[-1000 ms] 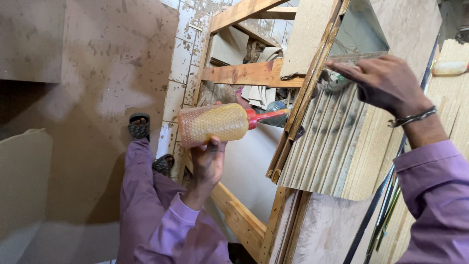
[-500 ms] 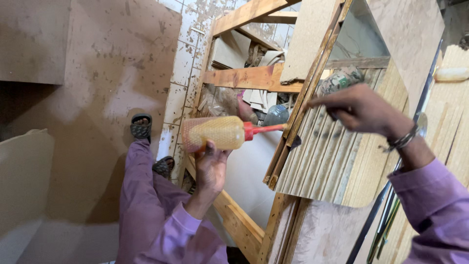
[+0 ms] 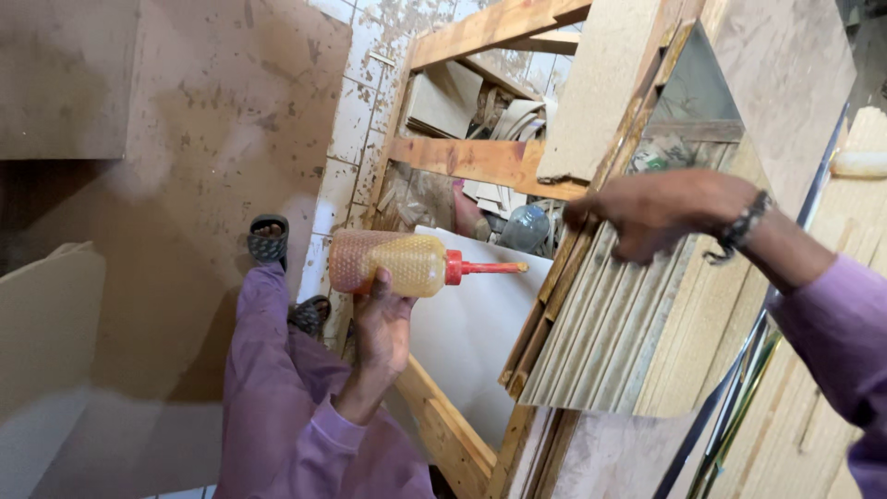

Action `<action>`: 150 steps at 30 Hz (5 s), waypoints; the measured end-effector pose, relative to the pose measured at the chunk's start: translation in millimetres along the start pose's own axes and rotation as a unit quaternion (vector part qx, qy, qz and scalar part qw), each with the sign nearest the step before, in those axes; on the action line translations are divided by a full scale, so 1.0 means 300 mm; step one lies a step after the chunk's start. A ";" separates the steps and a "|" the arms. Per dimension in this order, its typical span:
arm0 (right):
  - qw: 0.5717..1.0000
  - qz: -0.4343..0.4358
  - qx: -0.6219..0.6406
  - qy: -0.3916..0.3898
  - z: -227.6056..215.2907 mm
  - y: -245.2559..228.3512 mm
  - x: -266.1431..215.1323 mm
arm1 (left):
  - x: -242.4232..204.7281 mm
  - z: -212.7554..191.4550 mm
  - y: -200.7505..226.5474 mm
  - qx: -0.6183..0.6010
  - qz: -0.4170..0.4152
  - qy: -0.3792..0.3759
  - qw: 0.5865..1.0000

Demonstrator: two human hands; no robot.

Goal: The person applies glue from a squeeze bottle along the edges of a wooden frame holding a mirror. They repeatedly squeeze glue and spread it with a finger along the frame's perimeter, then place a second mirror piece onto the glued area.

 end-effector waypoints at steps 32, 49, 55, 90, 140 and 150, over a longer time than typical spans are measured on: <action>0.960 -0.098 -0.036 0.260 0.358 -0.250 -0.110 | -0.525 0.037 0.090 0.086 0.118 -0.165 0.975; 0.952 -0.292 0.057 0.076 0.575 -0.335 0.005 | -0.524 -0.128 0.093 -0.022 0.100 -0.065 0.993; 0.911 -0.276 0.153 0.266 0.449 -0.180 -0.047 | -0.517 -0.182 0.082 -0.067 0.089 -0.027 0.993; 0.772 0.029 -0.198 0.603 0.173 0.002 -0.102 | -0.357 0.180 0.027 -0.017 -0.160 0.111 0.981; 0.140 0.268 0.685 0.663 1.871 -0.321 0.630 | -0.025 -0.034 -0.458 0.258 -0.382 -0.117 0.880; 0.200 0.205 0.736 0.613 1.535 -0.202 0.305 | 0.708 0.324 0.075 0.500 -0.394 -0.181 0.750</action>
Point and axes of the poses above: each hand's wrist, its own x-axis towards the middle knuckle, its own z-axis out of the palm, y = z × x, the point moved 10 cm from there along x, towards the middle knuckle, and after that the axes turned 15 degrees about -y, right-handed, at the moved point
